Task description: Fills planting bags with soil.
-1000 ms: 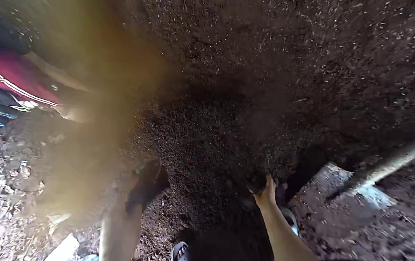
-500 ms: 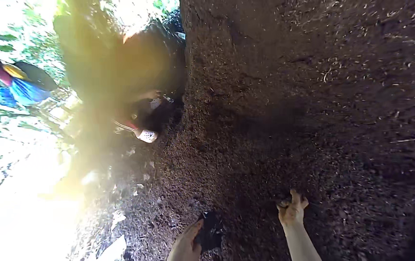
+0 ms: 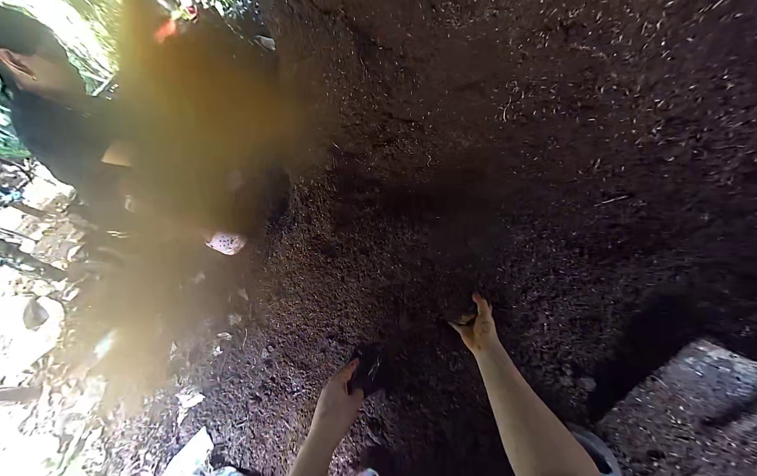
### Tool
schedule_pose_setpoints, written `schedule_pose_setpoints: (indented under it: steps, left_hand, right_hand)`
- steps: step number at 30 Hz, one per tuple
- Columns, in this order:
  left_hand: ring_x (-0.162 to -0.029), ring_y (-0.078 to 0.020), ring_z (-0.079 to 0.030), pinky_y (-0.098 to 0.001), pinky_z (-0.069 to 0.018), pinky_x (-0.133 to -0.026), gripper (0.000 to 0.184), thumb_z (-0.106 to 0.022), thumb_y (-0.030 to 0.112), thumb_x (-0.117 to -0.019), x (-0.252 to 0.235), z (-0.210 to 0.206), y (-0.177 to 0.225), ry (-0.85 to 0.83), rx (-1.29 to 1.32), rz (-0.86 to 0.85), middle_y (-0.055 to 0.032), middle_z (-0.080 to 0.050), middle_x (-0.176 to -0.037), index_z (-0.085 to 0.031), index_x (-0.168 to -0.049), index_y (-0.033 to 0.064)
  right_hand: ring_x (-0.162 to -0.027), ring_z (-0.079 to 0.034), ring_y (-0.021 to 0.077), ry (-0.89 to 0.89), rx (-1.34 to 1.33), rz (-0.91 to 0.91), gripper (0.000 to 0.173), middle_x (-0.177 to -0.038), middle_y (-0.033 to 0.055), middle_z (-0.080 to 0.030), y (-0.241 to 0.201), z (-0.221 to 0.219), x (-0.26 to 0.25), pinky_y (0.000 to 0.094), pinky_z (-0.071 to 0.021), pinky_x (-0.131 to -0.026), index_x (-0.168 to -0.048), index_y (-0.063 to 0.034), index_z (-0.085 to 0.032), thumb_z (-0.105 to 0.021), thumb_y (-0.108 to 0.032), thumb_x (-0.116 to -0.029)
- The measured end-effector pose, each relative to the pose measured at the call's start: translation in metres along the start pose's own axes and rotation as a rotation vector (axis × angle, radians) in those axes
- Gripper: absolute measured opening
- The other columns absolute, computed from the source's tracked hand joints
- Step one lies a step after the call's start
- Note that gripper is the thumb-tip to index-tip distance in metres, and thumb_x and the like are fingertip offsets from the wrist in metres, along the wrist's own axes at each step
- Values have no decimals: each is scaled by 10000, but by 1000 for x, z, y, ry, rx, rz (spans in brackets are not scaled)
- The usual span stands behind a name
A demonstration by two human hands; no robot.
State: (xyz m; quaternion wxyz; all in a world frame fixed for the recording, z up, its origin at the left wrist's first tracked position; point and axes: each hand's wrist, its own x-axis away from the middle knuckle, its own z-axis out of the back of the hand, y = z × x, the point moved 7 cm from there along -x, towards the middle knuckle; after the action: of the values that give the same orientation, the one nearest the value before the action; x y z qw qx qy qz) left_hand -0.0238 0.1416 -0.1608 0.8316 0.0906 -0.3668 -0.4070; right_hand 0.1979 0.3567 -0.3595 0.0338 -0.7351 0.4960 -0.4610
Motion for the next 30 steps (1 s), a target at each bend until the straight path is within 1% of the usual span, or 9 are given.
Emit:
schedule_pose_setpoints:
  steps: [1, 3, 9, 13, 15, 18, 20, 24, 30]
  left_hand:
    - [-1436, -257, -483, -470, -384, -1191, 587, -562, 64, -997, -5, -3, 1, -1, 21, 10, -125, -485, -1569, -430, -1568, 105]
    - [-1438, -271, -480, -487, -384, -1188, 602, -564, 65, -995, -15, -7, 2, 2, 35, 9, -133, -478, -1572, -415, -1577, 109]
    - [-1413, -328, -501, -536, -402, -1160, 628, -594, 81, -993, -40, -17, 3, 30, 82, 33, -163, -489, -1555, -399, -1587, 130]
    - [-1367, -347, -543, -555, -432, -1129, 607, -617, 101, -988, -46, -23, 20, 47, 101, -5, -182, -535, -1507, -435, -1567, 132]
    - [-1336, -361, -561, -561, -443, -1112, 584, -649, 121, -982, -45, -23, 30, 95, 158, -18, -216, -568, -1450, -453, -1530, 67]
    - [-1348, -362, -556, -556, -445, -1120, 751, -694, 65, -938, -41, -18, 34, 168, 243, -25, -224, -555, -1466, -328, -1593, 55]
    - [-1389, -336, -527, -538, -425, -1147, 826, -709, 50, -931, -37, -13, 41, 177, 242, -77, -187, -504, -1535, -265, -1627, 90]
    - [-1479, -276, -429, -483, -365, -1200, 809, -669, 70, -952, -32, -9, 48, 131, 118, -124, -97, -314, -1678, -243, -1639, 110]
    - [-1422, -326, -494, -533, -397, -1168, 788, -667, 80, -958, -37, -15, 39, 97, 171, -114, -163, -458, -1580, -264, -1634, 118]
  right_hand:
    - [-1220, -565, 314, -40, 9, -22, 624, -1430, 154, -486, -2, 1, 6, 552, -522, -935, -1600, -276, -196, -477, -414, -1060]
    - [-1338, -511, 329, -110, 74, -40, 612, -1550, 148, -415, -10, -3, 22, 567, -505, -995, -1607, -262, -202, -443, -434, -1071]
    - [-1235, -598, 278, -362, 417, -47, 553, -1434, 142, -539, -37, -52, 98, 501, -547, -952, -1553, -162, -324, -325, -478, -1099]
    - [-1200, -610, 313, -422, 597, -76, 547, -1412, 155, -559, -40, -77, 130, 532, -555, -905, -1552, -186, -352, -472, -413, -1070]
    - [-1288, -561, 339, -446, 748, -89, 608, -1490, 157, -504, -38, -92, 145, 574, -525, -960, -1580, -219, -322, -533, -425, -1048]
    - [-1344, -506, 412, -429, 972, -25, 713, -1556, 200, -431, -33, -116, 154, 652, -490, -967, -1615, -232, -267, -576, -481, -1022]
    - [-1319, -511, 481, -416, 1224, 104, 749, -1575, 275, -362, -34, -133, 155, 656, -514, -943, -1592, -160, -316, -618, -501, -997]
    - [-1334, -494, 487, -373, 1726, 237, 742, -1609, 291, -293, -31, -162, 175, 626, -474, -1005, -1580, -207, -374, -577, -591, -978]
    - [-1373, -425, 531, -339, 1977, 295, 775, -1638, 279, -240, -19, -189, 193, 671, -457, -1000, -1591, -244, -367, -579, -621, -947]
